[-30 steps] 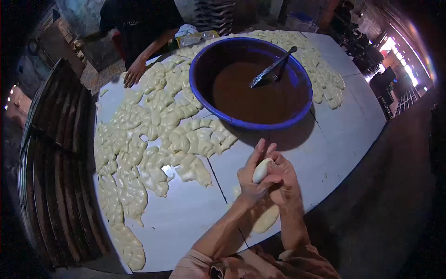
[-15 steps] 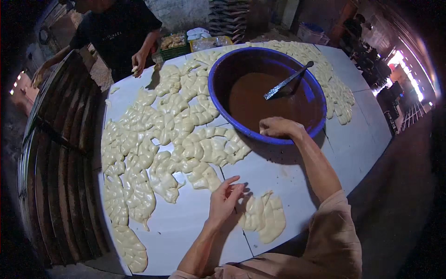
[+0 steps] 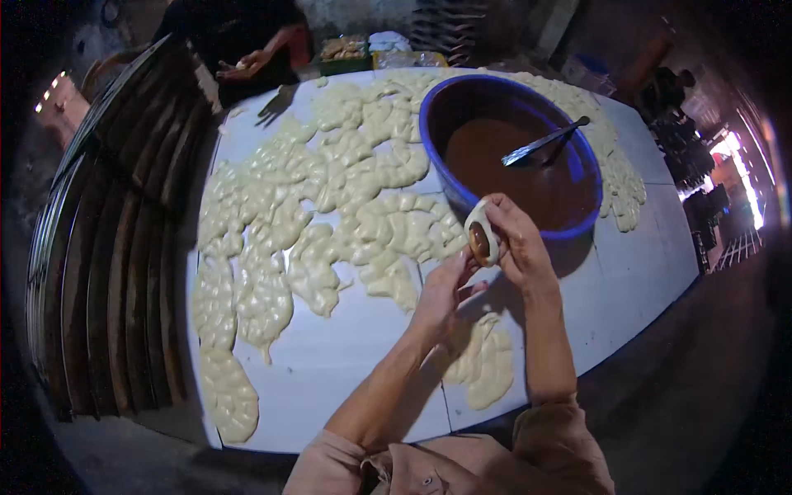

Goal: The person shapes dough pieces by hand, adding filling and pinching them closed into rolls. They place the filled dough portions into metal baking pans, carry the stack of pans across the room, set them down, and return to fill and shape more dough pieces.

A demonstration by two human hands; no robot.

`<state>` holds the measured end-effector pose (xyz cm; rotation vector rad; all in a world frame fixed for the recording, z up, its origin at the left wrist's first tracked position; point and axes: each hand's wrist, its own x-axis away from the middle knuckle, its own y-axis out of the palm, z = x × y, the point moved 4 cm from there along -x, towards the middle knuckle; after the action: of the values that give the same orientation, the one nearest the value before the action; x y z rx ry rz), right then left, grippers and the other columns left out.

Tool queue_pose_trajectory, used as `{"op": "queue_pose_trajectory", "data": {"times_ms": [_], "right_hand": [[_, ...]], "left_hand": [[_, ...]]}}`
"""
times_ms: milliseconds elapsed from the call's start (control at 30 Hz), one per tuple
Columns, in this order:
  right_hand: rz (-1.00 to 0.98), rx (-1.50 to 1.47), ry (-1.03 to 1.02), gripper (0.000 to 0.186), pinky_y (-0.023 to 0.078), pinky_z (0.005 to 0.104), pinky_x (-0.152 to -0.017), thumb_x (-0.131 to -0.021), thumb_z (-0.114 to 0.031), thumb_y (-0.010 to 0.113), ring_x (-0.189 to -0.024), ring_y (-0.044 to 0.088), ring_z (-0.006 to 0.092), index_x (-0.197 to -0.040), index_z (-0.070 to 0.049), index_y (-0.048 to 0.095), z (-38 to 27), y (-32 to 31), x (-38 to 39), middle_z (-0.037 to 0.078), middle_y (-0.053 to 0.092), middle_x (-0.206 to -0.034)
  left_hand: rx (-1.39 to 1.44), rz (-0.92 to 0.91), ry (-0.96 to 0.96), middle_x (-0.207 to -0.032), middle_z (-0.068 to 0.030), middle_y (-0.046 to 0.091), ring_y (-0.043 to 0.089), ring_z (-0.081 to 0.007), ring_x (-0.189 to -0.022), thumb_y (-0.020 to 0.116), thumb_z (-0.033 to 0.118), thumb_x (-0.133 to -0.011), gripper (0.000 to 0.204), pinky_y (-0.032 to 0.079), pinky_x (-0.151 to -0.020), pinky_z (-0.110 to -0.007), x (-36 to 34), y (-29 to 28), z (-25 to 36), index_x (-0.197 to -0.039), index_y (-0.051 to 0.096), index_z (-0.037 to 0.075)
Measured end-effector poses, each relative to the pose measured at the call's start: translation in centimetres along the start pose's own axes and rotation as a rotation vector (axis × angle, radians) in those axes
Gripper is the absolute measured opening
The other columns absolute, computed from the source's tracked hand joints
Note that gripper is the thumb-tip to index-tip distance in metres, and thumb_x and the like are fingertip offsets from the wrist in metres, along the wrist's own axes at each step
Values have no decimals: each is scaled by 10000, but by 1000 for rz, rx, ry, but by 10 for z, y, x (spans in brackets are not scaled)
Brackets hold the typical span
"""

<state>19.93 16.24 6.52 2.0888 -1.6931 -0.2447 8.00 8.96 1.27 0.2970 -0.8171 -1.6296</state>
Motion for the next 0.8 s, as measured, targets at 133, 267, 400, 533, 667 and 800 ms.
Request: {"op": "queue_pose_trajectory", "data": {"times_ms": [133,267,400,533,667,800], "right_hand": [[-2,-19,47,183,518,243,-747,-937,-144,604,-866,635,89,-1084,-57,539,48,24,45,30,629,-984],[-44,462,-45,404,464,292,-943,-813,-21,654,-1006,601,175,-1191,2,515,97,62,80,106,563,-1175],[75,1011,-340,446,498,372,-953,-809,-60,710,-1087,596,280,-1229,-31,562,119,106,99,178,486,-1330],[157,1261,-569,306,510,397,-858,-840,-89,687,-990,618,328,-1141,-48,649,148,129,108,138,600,-1194],[165,993,-356,241,505,351,-821,-872,-88,647,-895,645,287,-1102,-26,682,170,146,103,133,683,-1027],[-35,616,-112,298,496,290,-825,-916,-121,644,-907,631,159,-1181,16,649,177,166,111,94,685,-1017]], "left_hand": [[267,38,-20,-1071,-77,659,653,-163,-944,574,271,-993,307,548,-860,-322,31,-40,5,-1162,595,16],[96,259,35,-998,-78,680,659,-150,-885,650,212,-950,298,547,-816,-294,62,-105,3,-1130,624,-25],[-49,376,80,-993,-93,685,654,-139,-877,704,158,-909,335,533,-769,-270,88,-133,12,-1143,623,-67],[10,422,164,-986,-78,700,639,-109,-829,732,145,-886,310,523,-709,-230,114,-150,10,-1125,669,-44],[-230,380,217,-976,-80,704,645,-109,-838,746,153,-872,359,534,-710,-237,124,-173,42,-1151,649,-51],[-57,298,32,-886,-36,686,583,-54,-705,742,192,-885,319,449,-584,-191,136,-197,62,-1104,663,-25]]}}
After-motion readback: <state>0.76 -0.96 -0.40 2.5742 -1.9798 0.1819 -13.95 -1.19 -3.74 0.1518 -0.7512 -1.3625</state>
